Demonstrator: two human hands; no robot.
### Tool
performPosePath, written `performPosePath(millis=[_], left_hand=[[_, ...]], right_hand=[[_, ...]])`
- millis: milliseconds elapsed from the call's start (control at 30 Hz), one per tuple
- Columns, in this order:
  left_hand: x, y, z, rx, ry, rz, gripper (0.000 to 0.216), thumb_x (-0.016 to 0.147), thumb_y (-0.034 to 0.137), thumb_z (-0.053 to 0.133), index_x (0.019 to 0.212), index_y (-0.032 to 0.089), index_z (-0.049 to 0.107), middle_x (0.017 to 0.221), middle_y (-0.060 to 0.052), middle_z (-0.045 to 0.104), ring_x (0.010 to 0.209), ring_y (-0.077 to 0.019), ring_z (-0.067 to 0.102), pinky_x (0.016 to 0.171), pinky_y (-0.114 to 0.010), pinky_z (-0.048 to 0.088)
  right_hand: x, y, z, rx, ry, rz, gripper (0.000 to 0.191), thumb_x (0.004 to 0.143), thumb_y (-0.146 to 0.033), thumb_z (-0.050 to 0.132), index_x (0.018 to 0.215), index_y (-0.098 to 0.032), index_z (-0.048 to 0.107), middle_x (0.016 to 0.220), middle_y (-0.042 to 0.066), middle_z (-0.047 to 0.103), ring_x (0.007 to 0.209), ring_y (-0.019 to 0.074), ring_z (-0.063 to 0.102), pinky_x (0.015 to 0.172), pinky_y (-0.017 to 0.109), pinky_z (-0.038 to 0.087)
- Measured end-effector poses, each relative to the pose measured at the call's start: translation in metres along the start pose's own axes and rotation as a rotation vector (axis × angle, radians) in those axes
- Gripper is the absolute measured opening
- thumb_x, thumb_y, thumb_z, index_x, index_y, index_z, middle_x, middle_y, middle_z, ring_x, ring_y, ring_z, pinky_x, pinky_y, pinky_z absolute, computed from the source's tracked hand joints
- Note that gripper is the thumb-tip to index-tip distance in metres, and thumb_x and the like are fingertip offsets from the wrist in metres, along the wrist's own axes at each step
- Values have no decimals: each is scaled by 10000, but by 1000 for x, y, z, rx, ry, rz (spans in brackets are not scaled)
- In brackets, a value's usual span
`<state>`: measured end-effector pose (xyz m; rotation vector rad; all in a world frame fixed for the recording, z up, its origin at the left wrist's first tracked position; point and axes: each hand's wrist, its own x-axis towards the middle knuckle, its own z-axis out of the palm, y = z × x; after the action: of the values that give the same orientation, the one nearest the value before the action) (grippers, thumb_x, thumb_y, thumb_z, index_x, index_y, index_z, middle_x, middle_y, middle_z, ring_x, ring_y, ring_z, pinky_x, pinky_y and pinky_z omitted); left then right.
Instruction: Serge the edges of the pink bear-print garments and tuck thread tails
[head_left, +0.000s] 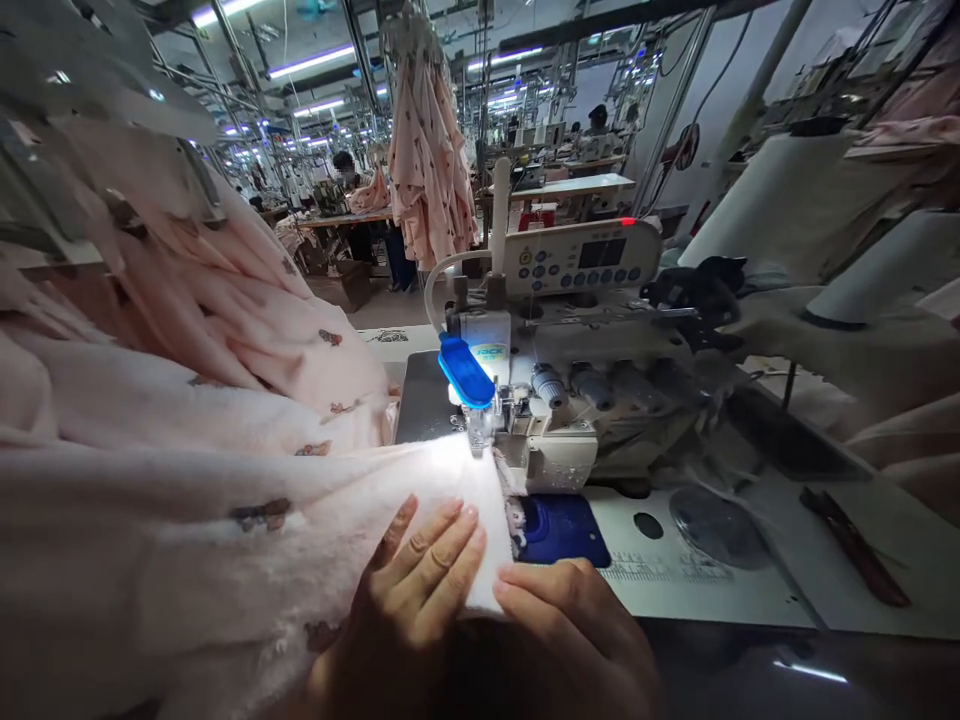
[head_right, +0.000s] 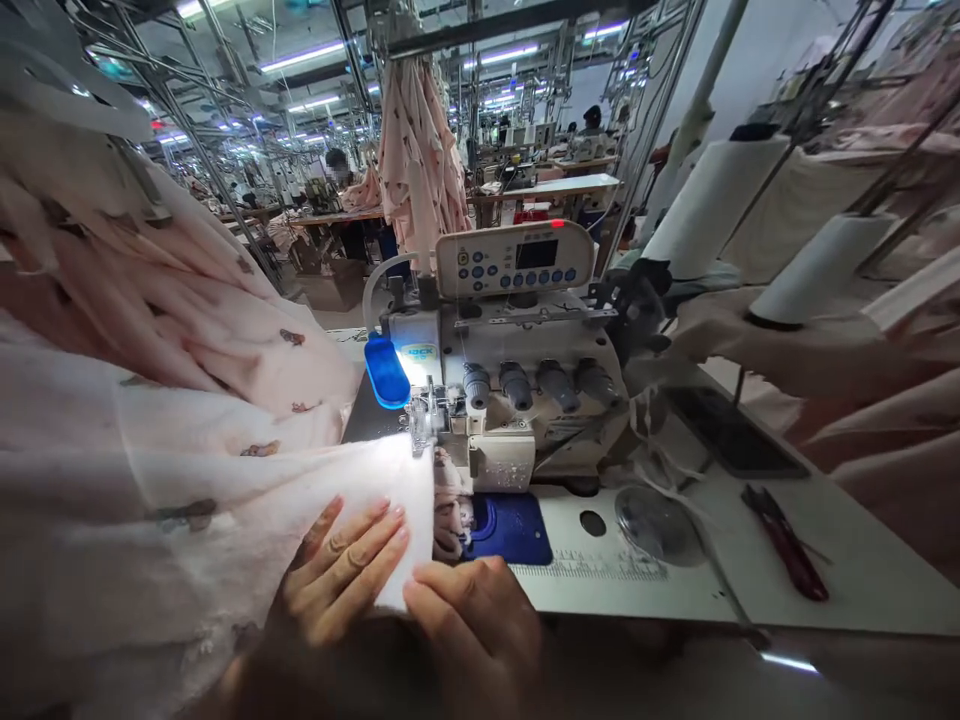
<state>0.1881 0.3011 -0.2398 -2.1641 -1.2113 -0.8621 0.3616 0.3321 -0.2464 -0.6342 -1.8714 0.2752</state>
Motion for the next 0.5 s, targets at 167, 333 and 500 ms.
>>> performPosePath(millis=[167,333,500], left_hand=[[9,-14,-4,10,-123,60,387,868,95,436,1238,34,533,1268,-167,578,1280,-267,454,1049,-442,425],[26,-15,-9,92,-263,-60,524,790,-2,342,1290,68,481,1308,-162,544,1256,-241,483,996,-433,486],[40,-28,-3,133,-307,-37,512,808,-5,309,1280,67,495,1320,-126,545,1235,-226,507,972,-412,511]], right_hand=[[7,13,3,-11,-18,-32,238,932,-77,448,993,-230,621,911,22,686,762,158,624,700,298,460],[21,27,16,-5,62,-71,188,940,-48,467,955,-176,603,907,33,675,786,141,600,724,287,414],[34,46,20,-88,29,-166,181,999,-139,403,998,-153,583,932,53,673,819,152,599,744,291,418]])
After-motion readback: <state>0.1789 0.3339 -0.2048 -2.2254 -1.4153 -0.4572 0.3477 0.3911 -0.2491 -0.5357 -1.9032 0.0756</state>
